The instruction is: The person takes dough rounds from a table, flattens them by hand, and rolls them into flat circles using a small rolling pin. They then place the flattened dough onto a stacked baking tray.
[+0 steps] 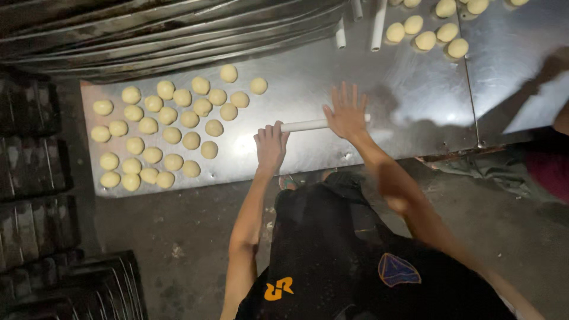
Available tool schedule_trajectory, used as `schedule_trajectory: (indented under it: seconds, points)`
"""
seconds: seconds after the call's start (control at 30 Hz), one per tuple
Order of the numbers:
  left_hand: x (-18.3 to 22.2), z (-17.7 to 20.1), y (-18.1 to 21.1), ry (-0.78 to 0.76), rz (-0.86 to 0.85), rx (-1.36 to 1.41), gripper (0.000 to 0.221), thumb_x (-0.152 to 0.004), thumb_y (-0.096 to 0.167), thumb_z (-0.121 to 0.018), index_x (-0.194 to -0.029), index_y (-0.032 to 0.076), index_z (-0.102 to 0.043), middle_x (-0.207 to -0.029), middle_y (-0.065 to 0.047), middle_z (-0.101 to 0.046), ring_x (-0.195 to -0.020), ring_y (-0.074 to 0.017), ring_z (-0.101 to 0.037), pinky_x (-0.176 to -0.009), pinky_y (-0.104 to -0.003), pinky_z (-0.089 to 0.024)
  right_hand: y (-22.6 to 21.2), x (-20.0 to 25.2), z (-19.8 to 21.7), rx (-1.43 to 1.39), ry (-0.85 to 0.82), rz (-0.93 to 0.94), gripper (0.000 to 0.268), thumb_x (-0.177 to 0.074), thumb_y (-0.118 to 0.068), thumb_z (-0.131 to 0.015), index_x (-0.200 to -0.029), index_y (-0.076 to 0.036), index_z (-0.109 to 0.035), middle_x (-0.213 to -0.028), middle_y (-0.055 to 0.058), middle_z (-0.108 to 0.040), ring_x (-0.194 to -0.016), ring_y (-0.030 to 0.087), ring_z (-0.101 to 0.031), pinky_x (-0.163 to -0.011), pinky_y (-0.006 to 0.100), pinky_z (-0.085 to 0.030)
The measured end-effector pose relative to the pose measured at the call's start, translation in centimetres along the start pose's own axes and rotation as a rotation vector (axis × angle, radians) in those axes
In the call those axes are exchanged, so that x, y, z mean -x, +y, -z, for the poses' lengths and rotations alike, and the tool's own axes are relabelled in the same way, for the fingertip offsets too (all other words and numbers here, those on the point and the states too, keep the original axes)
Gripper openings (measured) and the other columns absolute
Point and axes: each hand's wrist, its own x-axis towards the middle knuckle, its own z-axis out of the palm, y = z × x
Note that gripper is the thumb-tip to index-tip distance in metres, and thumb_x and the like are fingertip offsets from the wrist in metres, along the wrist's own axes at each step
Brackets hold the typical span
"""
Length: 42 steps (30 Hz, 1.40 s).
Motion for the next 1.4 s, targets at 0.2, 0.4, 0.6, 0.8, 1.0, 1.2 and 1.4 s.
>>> schedule_trajectory:
  seconds: [0.2, 0.4, 0.6, 0.8, 1.0, 1.2, 1.4]
  points:
    - [1.3, 0.2, 1.2, 0.181, 0.130, 0.159, 0.046, -0.098, 0.038, -0.067, -0.128, 0.005, -0.056, -0.118, -0.018, -0.052, -0.108, -0.0391, -0.046, -0.095, -0.051, -0.038, -4.6, -0.7, -0.4, 0.053, -0.014, 0.209, 0.075, -0.104, -0.053, -0.036, -0.158, 0.000, -0.032, -0.167, 0.021, -0.022, -0.152, 0.049, -0.012, -0.118, 0.066, -0.006]
    - [0.7, 0.8, 2.6, 0.060, 0.183, 0.113, 0.030, -0.098, 0.037, -0.066, -0.117, 0.014, -0.067, -0.117, -0.014, -0.054, -0.112, -0.0381, -0.046, -0.101, -0.052, -0.036, -0.8, 6.8, 1.6, -0.112, 0.041, 0.613, 0.061, -0.104, -0.039, -0.044, -0.156, -0.008, -0.047, -0.160, 0.013, -0.045, -0.151, 0.031, -0.034, -0.125, 0.052, -0.021]
    - [0.5, -1.6, 5.5, 0.121, 0.295, 0.121, 0.024, -0.101, 0.032, -0.063, -0.118, 0.014, -0.067, -0.124, -0.010, -0.058, -0.122, -0.0356, -0.048, -0.105, -0.052, -0.036, 3.5, 7.3, 2.6, -0.113, 0.098, 0.448, 0.050, -0.100, -0.038, -0.057, -0.143, -0.012, -0.054, -0.153, 0.009, -0.052, -0.147, 0.031, -0.041, -0.120, 0.053, -0.027]
    - [-0.7, -2.1, 4.1, 0.260, 0.217, -0.031, 0.041, -0.101, 0.029, -0.061, -0.138, 0.010, -0.059, -0.141, -0.019, -0.052, -0.128, -0.0441, -0.043, -0.109, -0.055, -0.034, 7.4, 6.0, 3.0, -0.134, 0.116, 0.394, 0.043, -0.102, -0.025, -0.057, -0.143, -0.014, -0.059, -0.151, 0.003, -0.056, -0.146, 0.025, -0.043, -0.121, 0.053, -0.028]
    - [-8.3, -2.6, -0.6, 0.281, 0.555, 0.060, 0.053, -0.099, 0.030, -0.060, -0.144, 0.003, -0.052, -0.141, -0.023, -0.047, -0.117, -0.0445, -0.045, -0.100, -0.057, -0.037, 9.0, 6.2, 3.3, -0.029, 0.278, 0.119, 0.045, -0.097, -0.022, -0.063, -0.141, -0.011, -0.060, -0.147, 0.008, -0.057, -0.140, 0.033, -0.047, -0.113, 0.060, -0.033]
    - [-12.3, -4.7, -0.3, 0.455, 0.468, 0.272, 0.041, -0.093, 0.024, -0.068, -0.128, 0.004, -0.060, -0.127, -0.018, -0.057, -0.121, -0.0411, -0.049, -0.108, -0.056, -0.036, 5.1, 5.1, 3.2, -0.030, 0.471, 0.109, 0.045, -0.092, -0.019, -0.071, -0.136, -0.014, -0.066, -0.137, 0.021, -0.057, -0.128, 0.046, -0.050, -0.105, 0.055, -0.044]
    - [-8.4, -2.8, 2.6, 0.197, 0.349, 0.780, 0.041, -0.084, 0.017, -0.080, -0.117, 0.002, -0.060, -0.117, -0.022, -0.055, -0.109, -0.0335, -0.053, -0.097, -0.043, -0.047, 3.7, 4.6, 4.4, -0.060, 0.462, 0.097, 0.047, -0.088, -0.015, -0.072, -0.134, -0.010, -0.067, -0.132, 0.023, -0.058, -0.125, 0.047, -0.054, -0.102, 0.055, -0.048]
